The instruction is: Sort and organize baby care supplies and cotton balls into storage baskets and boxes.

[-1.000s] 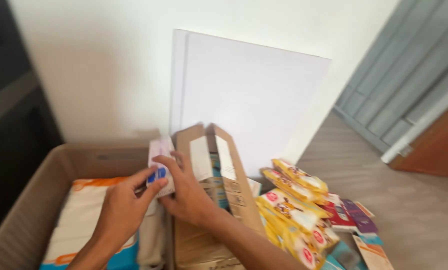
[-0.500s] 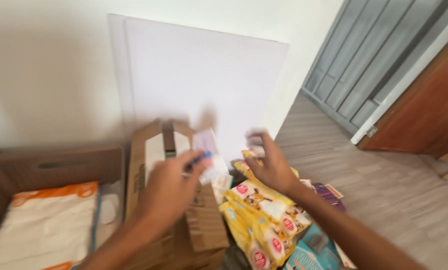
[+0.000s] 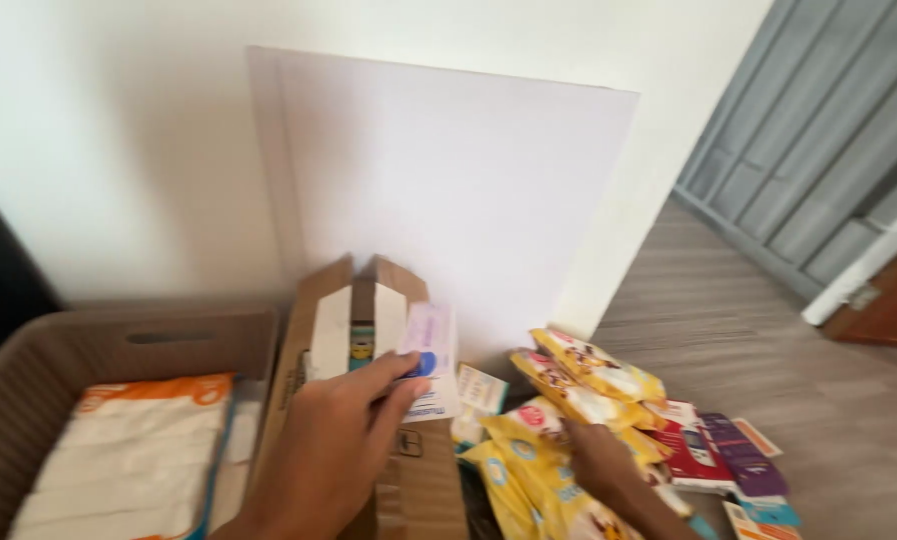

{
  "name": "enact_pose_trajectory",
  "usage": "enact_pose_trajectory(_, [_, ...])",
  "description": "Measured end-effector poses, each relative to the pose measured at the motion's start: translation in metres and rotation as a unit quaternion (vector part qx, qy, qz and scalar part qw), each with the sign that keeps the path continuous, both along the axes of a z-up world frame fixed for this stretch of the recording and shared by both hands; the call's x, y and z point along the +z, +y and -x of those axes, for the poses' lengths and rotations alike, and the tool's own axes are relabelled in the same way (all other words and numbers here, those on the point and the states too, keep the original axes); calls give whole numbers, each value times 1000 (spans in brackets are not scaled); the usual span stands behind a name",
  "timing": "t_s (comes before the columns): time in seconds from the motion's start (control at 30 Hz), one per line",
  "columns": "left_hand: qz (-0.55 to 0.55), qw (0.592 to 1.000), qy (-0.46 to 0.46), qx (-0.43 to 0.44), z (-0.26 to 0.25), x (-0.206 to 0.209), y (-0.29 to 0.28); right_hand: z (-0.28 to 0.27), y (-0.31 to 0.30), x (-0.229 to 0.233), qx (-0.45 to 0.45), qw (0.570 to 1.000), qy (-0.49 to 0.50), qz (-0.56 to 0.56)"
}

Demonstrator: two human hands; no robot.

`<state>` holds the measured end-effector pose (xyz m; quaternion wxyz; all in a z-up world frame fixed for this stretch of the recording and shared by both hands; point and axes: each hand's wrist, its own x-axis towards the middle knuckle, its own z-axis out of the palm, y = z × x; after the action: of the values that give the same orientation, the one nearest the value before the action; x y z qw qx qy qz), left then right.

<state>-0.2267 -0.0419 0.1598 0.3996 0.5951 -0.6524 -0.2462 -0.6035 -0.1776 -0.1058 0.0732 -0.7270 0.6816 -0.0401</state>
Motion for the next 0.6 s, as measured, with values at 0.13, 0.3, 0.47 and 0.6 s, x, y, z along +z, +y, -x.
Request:
enact_pose_trajectory(0.13, [199,978,-64,5,-45,-35,3,-16,2,64,-25,999,31,-15])
enact_pose_trajectory(0.3, [269,951,-150,-41,-88,-120,-15,-27,7,96,-59,996,60,-32])
enact_pose_trajectory(0.47, [260,939,-213,-80,-98,-158,-22,20,-10,14,40,970,163,174])
enact_pose_trajectory(0.6, [209,958,-180,-84,-106,-126,-15,30,17,6,-36,998,48,15])
